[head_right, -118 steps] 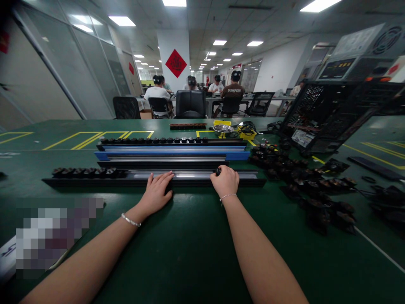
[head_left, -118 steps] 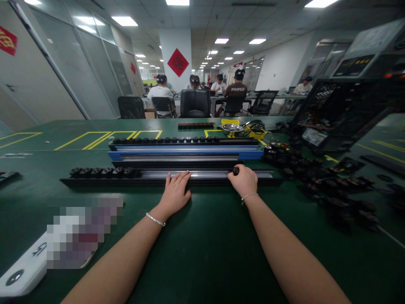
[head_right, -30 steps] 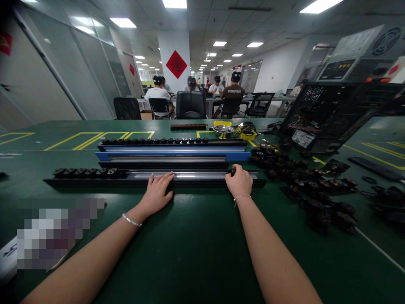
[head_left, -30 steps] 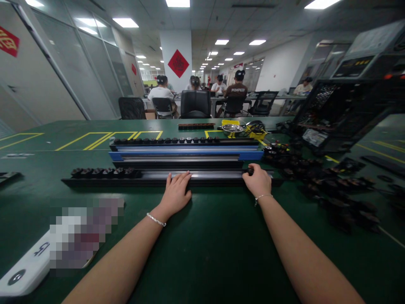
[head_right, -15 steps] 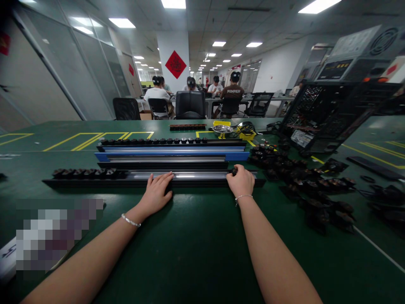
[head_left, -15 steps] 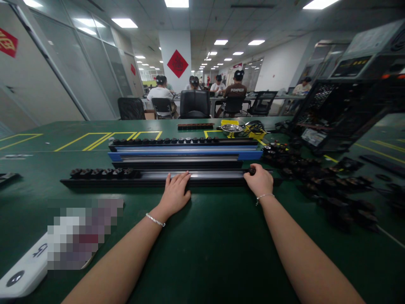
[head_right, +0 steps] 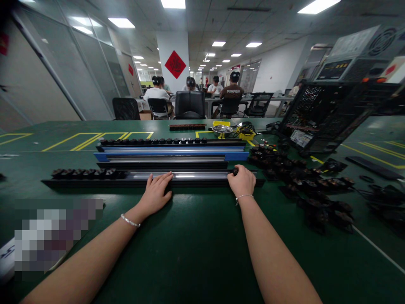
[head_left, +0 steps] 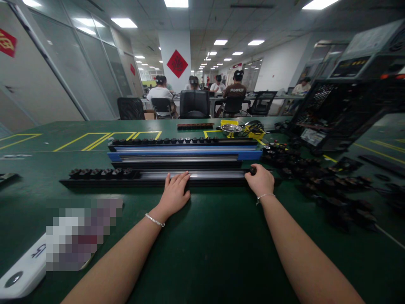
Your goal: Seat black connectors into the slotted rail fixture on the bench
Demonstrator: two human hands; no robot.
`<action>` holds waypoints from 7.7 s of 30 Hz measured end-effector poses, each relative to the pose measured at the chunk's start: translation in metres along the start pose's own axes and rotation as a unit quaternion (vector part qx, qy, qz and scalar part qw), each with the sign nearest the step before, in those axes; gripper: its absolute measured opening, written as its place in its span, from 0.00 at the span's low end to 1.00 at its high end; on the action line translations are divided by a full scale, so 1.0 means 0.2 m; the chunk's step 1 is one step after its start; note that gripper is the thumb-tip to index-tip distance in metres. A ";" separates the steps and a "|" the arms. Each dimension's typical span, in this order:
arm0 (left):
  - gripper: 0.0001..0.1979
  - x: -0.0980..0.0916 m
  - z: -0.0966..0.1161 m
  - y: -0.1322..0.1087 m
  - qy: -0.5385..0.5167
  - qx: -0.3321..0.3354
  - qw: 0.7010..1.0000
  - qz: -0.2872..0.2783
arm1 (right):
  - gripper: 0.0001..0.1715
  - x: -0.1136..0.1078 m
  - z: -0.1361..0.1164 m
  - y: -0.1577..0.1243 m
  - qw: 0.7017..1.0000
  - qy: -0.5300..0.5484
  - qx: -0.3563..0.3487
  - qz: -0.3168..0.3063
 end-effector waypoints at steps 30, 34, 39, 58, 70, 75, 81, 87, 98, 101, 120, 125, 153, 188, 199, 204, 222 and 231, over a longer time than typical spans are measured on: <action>0.27 0.01 0.00 0.00 -0.003 0.000 1.000 0.007 | 0.23 0.00 0.11 0.04 0.999 -0.033 0.036 0.004; 0.27 0.01 0.00 0.00 -0.004 0.000 1.000 0.002 | 0.23 0.00 0.11 0.04 0.999 -0.031 0.034 0.007; 0.28 0.01 -0.01 0.00 -0.003 -0.002 1.000 -0.001 | 0.23 -0.01 0.11 0.04 0.999 -0.033 0.038 -0.001; 0.27 0.00 0.01 0.00 -0.002 -0.002 1.000 0.003 | 0.24 -0.01 0.15 0.06 0.996 -0.034 0.075 -0.019; 0.27 0.00 0.00 0.00 -0.001 0.000 1.000 0.005 | 0.20 -0.01 0.18 0.07 0.998 -0.019 0.066 -0.012; 0.27 0.01 0.00 0.00 0.000 -0.002 1.000 0.003 | 0.24 0.00 0.21 0.08 0.996 -0.018 0.083 -0.013; 0.27 0.01 0.00 0.00 0.000 0.000 1.000 0.005 | 0.25 0.00 0.21 0.08 0.996 -0.020 0.090 -0.017; 0.27 0.01 0.00 0.00 0.001 0.001 1.000 0.003 | 0.24 -0.01 0.21 0.08 0.996 -0.015 0.089 -0.016; 0.28 0.00 0.00 0.00 -0.006 0.004 1.000 0.005 | 0.25 -0.01 0.23 0.09 0.995 0.007 0.097 -0.025; 0.27 0.00 0.00 0.00 -0.004 0.004 1.000 0.003 | 0.25 0.00 0.23 0.09 0.995 0.014 0.094 -0.021; 0.28 0.00 0.01 0.00 -0.004 0.001 1.000 0.002 | 0.27 0.00 0.28 0.11 0.994 0.028 0.106 -0.017; 0.28 0.00 0.00 0.00 -0.006 -0.001 1.000 0.002 | 0.26 -0.01 0.28 0.11 0.993 0.036 0.111 -0.008; 0.27 0.01 0.00 0.00 -0.002 -0.001 1.000 0.003 | 0.29 -0.01 0.32 0.12 0.986 0.044 0.158 -0.032; 0.27 0.01 -0.01 0.00 -0.004 0.001 1.000 0.005 | 0.27 -0.03 0.38 0.13 0.982 0.085 0.169 0.015; 0.27 0.01 -0.01 0.00 0.000 0.003 1.000 0.007 | 0.27 -0.03 0.41 0.13 0.974 0.086 0.204 0.037; 0.27 0.02 -0.01 0.00 0.006 0.006 1.000 0.011 | 0.26 -0.02 0.42 0.13 0.975 0.084 0.200 0.039; 0.27 0.00 -0.01 0.00 -0.009 -0.001 1.000 0.006 | 0.25 0.00 0.47 0.15 0.975 0.085 0.194 0.059; 0.27 0.01 -0.01 0.00 -0.014 0.000 1.000 0.005 | 0.24 -0.02 0.48 0.16 0.977 0.079 0.196 0.041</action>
Point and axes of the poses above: each hand's wrist, its own y-axis towards the middle knuckle, its own x-axis out of the palm, z = x × y, the point moved 3 cm from there along y, towards the middle knuckle, and after that the axes turned 8 degrees about -y, right-handed, at the moved point
